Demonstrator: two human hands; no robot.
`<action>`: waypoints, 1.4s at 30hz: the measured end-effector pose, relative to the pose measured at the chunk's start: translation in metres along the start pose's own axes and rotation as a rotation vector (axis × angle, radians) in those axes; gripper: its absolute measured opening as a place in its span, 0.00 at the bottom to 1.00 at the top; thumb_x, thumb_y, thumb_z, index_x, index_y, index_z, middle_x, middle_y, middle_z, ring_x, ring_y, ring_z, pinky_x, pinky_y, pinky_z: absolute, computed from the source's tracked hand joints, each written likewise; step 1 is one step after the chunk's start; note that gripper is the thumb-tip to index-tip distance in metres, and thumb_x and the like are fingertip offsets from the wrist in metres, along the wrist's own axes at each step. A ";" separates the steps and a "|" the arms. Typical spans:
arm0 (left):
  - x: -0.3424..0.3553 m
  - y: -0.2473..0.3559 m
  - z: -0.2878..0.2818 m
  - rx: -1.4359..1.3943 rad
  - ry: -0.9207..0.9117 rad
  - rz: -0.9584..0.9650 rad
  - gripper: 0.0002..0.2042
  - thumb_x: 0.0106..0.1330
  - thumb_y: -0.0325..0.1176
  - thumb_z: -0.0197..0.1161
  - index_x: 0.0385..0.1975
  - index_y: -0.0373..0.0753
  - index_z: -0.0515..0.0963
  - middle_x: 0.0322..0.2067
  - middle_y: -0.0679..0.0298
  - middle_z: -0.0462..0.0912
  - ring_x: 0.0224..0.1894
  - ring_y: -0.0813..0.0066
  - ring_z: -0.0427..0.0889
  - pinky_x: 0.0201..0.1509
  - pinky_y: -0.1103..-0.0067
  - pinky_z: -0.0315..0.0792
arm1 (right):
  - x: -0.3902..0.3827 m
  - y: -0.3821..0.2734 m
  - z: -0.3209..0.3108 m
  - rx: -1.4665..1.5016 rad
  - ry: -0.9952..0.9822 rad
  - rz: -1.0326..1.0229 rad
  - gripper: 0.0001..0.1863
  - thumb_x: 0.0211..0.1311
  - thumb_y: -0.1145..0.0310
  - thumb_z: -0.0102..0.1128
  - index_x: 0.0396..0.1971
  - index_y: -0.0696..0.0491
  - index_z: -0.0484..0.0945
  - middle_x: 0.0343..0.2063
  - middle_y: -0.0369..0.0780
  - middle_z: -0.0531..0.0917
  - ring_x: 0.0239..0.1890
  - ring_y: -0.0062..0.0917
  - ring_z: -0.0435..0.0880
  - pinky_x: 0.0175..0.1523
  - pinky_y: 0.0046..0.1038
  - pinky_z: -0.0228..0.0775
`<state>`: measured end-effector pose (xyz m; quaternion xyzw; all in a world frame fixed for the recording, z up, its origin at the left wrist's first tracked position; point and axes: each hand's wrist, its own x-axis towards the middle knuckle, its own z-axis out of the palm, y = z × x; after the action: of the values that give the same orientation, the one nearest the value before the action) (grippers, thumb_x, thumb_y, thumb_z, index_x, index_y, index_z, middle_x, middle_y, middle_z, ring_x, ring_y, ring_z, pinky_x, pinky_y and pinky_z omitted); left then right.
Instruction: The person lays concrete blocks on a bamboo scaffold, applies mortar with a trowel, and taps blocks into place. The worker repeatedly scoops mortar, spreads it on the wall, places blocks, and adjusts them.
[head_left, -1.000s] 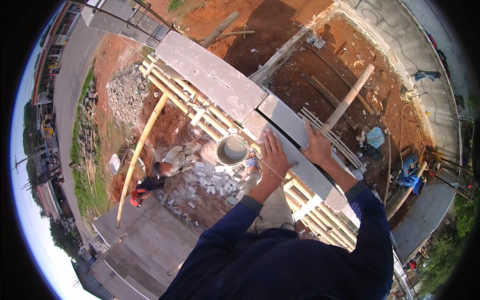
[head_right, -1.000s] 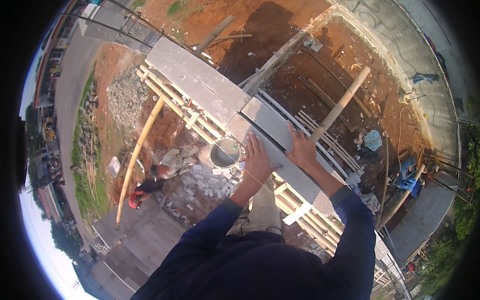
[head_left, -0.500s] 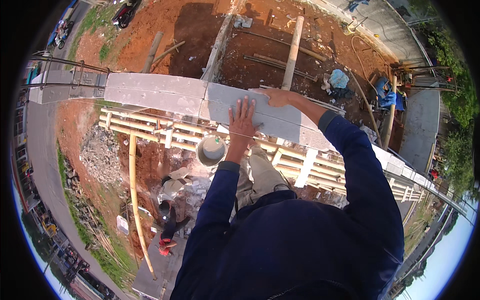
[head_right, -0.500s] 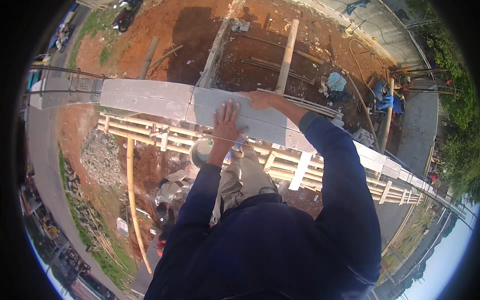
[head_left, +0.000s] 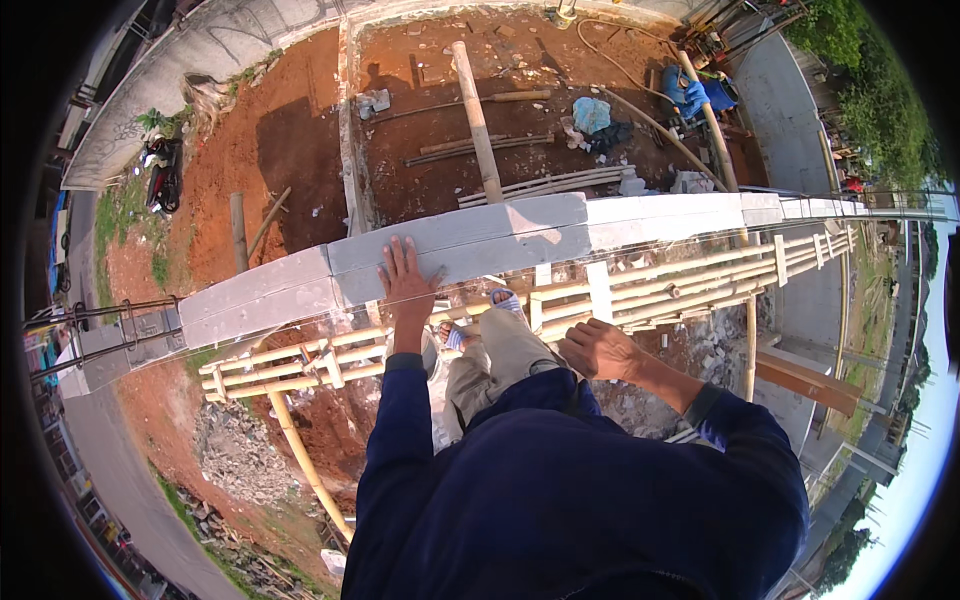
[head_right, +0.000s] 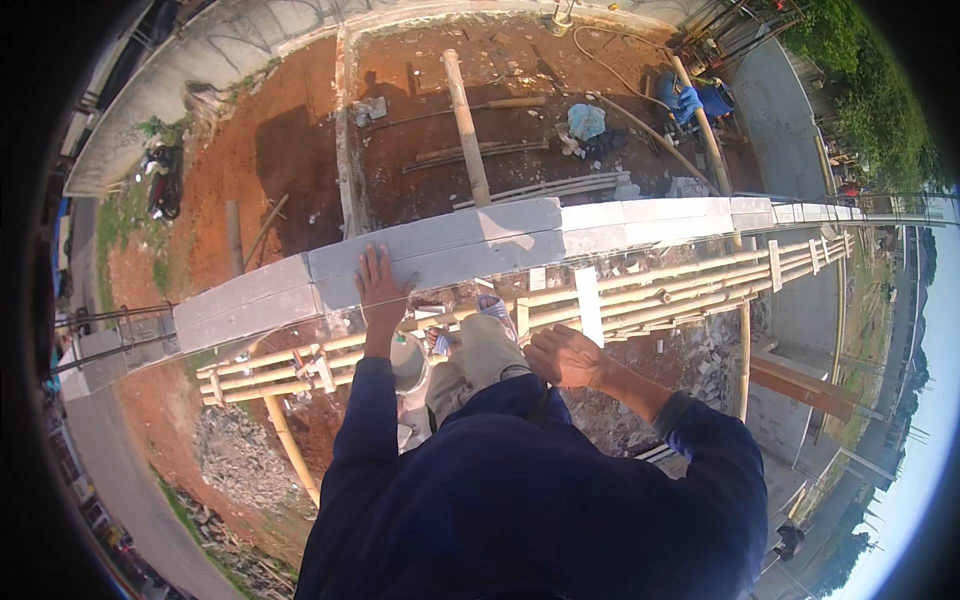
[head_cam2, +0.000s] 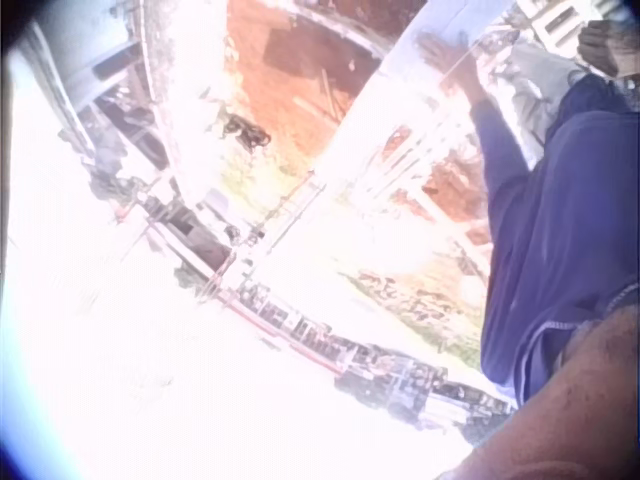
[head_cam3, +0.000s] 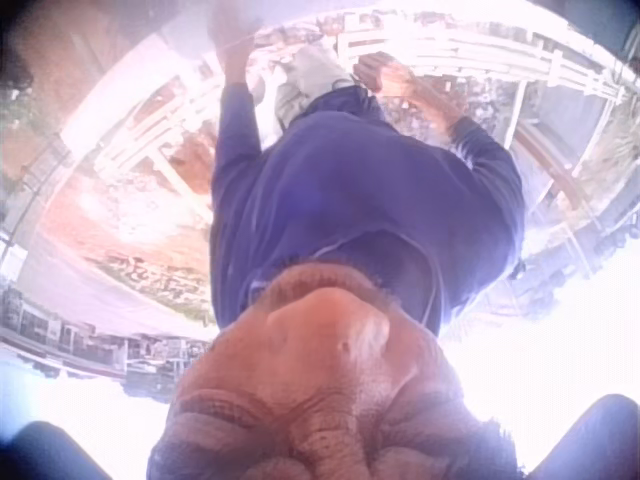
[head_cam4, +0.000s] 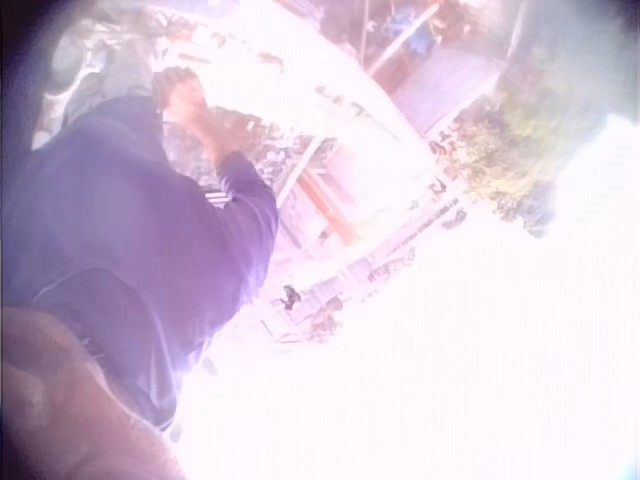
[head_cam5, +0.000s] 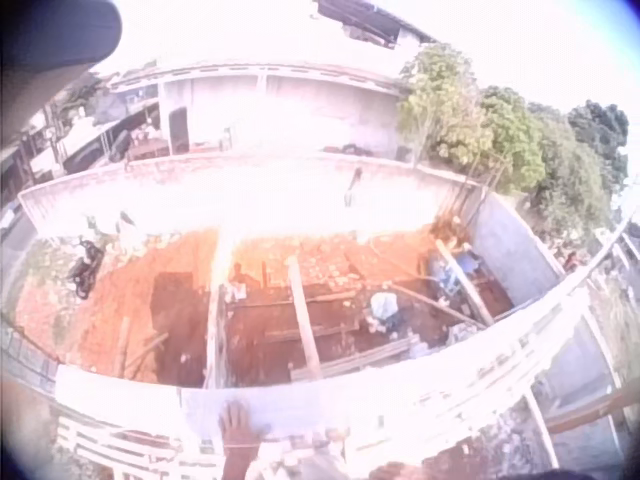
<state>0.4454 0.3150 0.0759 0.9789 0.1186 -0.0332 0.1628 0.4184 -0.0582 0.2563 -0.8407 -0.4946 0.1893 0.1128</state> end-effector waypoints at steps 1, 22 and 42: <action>0.000 -0.002 -0.003 0.009 -0.011 0.003 0.49 0.67 0.64 0.63 0.80 0.42 0.50 0.82 0.53 0.43 0.82 0.46 0.45 0.80 0.46 0.47 | -0.026 0.014 0.036 0.002 -0.035 0.112 0.20 0.53 0.71 0.68 0.48 0.54 0.80 0.40 0.39 0.83 0.44 0.33 0.83 0.53 0.34 0.76; 0.001 -0.009 -0.024 0.143 -0.089 0.169 0.47 0.69 0.54 0.66 0.77 0.29 0.50 0.78 0.39 0.46 0.79 0.34 0.47 0.81 0.52 0.50 | 0.149 0.364 0.124 1.740 1.160 0.737 0.37 0.82 0.41 0.37 0.68 0.59 0.71 0.60 0.49 0.82 0.66 0.38 0.78 0.78 0.41 0.53; -0.003 -0.010 -0.027 0.283 -0.147 0.057 0.51 0.64 0.53 0.67 0.77 0.28 0.48 0.78 0.38 0.43 0.80 0.35 0.45 0.79 0.52 0.56 | 0.162 0.360 0.131 1.833 1.071 0.791 0.39 0.82 0.40 0.33 0.69 0.63 0.67 0.63 0.50 0.79 0.69 0.38 0.74 0.79 0.40 0.53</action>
<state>0.4409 0.3326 0.0989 0.9900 0.0727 -0.1164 0.0323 0.7172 -0.0915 -0.0313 -0.5115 0.2428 0.1186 0.8156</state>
